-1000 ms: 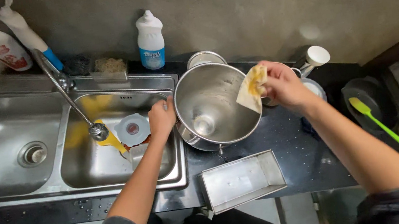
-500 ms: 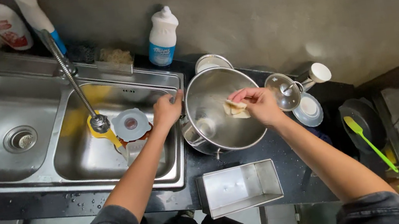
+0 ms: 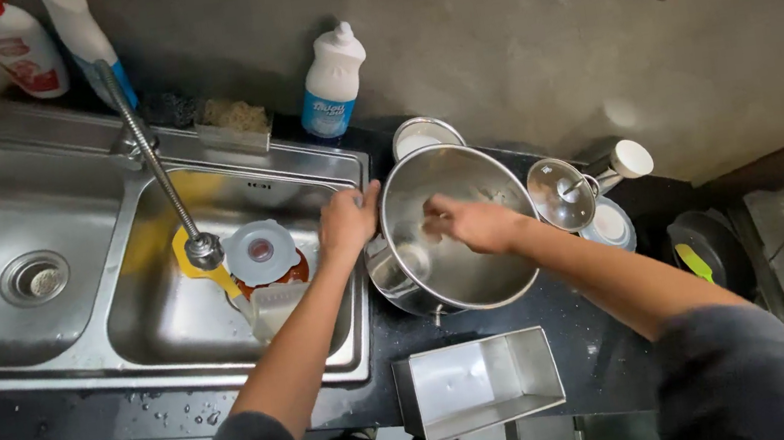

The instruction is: Wipe out a bread tin with a paper towel and scrape a mixing bowl with a spatula before moving them to a sink for washing.

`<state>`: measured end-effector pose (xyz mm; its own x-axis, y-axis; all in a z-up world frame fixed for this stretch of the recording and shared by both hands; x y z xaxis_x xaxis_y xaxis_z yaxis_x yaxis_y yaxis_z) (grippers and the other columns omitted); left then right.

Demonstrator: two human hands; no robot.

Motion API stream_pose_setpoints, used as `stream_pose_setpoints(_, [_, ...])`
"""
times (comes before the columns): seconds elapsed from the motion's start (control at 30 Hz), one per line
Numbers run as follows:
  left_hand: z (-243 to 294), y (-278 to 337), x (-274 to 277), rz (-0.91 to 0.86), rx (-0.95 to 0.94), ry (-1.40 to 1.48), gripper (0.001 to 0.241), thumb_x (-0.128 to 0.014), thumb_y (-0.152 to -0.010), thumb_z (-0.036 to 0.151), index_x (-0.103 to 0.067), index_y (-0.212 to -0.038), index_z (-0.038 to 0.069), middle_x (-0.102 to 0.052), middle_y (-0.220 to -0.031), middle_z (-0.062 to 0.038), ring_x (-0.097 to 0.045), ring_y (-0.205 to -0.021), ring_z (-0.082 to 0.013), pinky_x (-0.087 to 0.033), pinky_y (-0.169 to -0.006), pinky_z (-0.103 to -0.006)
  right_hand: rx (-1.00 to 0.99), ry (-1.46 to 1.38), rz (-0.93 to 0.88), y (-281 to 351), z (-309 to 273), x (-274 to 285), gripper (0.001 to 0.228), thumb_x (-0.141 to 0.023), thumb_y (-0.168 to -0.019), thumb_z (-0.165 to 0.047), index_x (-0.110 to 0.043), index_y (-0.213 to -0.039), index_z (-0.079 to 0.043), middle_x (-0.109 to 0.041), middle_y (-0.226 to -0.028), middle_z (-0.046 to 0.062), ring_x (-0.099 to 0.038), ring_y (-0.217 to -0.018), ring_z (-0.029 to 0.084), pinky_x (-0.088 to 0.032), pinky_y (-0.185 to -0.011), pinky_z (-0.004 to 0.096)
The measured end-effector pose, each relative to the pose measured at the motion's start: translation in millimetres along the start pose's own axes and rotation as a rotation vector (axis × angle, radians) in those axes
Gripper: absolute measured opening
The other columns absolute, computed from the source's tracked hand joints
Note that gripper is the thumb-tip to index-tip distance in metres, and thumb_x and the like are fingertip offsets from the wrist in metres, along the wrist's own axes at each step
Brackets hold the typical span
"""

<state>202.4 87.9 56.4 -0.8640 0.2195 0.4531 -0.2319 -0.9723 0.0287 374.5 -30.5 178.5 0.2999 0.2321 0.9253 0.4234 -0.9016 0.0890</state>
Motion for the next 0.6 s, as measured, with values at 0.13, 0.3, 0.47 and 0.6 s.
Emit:
stream_pose_setpoints(0.13, [12, 0, 10, -0.104, 0.066, -0.054, 0.055, -0.063, -0.091, 0.058, -0.077, -0.086, 0.006, -0.07, -0.096, -0.026, -0.066, -0.093, -0.048, -0.053, -0.081, -0.055, 0.128, 0.438, -0.424, -33, 43, -51, 0.034, -0.053, -0.096, -0.009, -0.063, -0.128, -0.006, -0.048, -0.142, 0.016, -0.062, -0.106, 0.034, -0.054, -0.084, 0.044])
stream_pose_setpoints(0.3, [14, -1, 12, -0.13, 0.007, -0.098, 0.049, -0.062, -0.093, 0.051, -0.075, -0.082, 0.005, -0.071, -0.092, -0.026, -0.068, -0.09, -0.0473, -0.054, -0.08, -0.0557, 0.593, 0.685, -0.435, -54, 95, -93, 0.018, -0.059, -0.088, -0.02, -0.069, -0.095, -0.008, -0.062, -0.106, 0.009, -0.06, -0.104, 0.027, -0.054, -0.088, 0.041])
stream_pose_setpoints(0.47, [22, 1, 19, -0.136, -0.065, -0.073, 0.044, -0.063, -0.095, 0.042, -0.075, -0.077, 0.004, -0.069, -0.088, -0.027, -0.067, -0.087, -0.0482, -0.053, -0.078, -0.0563, 0.495, 0.983, -0.425, -43, 87, -91, 0.017, -0.062, -0.084, -0.024, -0.074, -0.079, -0.013, -0.066, -0.091, 0.001, -0.054, -0.108, 0.024, -0.051, -0.083, 0.035])
stream_pose_setpoints(0.6, [29, 5, 23, -0.07, -0.065, -0.026, 0.04, -0.063, -0.094, 0.038, -0.074, -0.078, 0.003, -0.071, -0.088, -0.026, -0.067, -0.085, -0.0478, -0.053, -0.078, -0.0571, 0.155, 1.062, -0.694, -8, 103, -114, 0.022, -0.06, -0.088, -0.025, -0.079, -0.08, -0.015, -0.068, -0.1, 0.002, -0.054, -0.116, 0.025, -0.053, -0.081, 0.039])
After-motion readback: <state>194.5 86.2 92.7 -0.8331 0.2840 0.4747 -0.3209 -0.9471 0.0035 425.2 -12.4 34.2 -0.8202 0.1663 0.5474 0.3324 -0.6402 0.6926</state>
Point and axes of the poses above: each hand's wrist, its own y-axis away from the middle knuckle, its own x-axis out of the back of the hand, z = x × y, the point moved 4 cm from there along -y, towards the middle knuckle
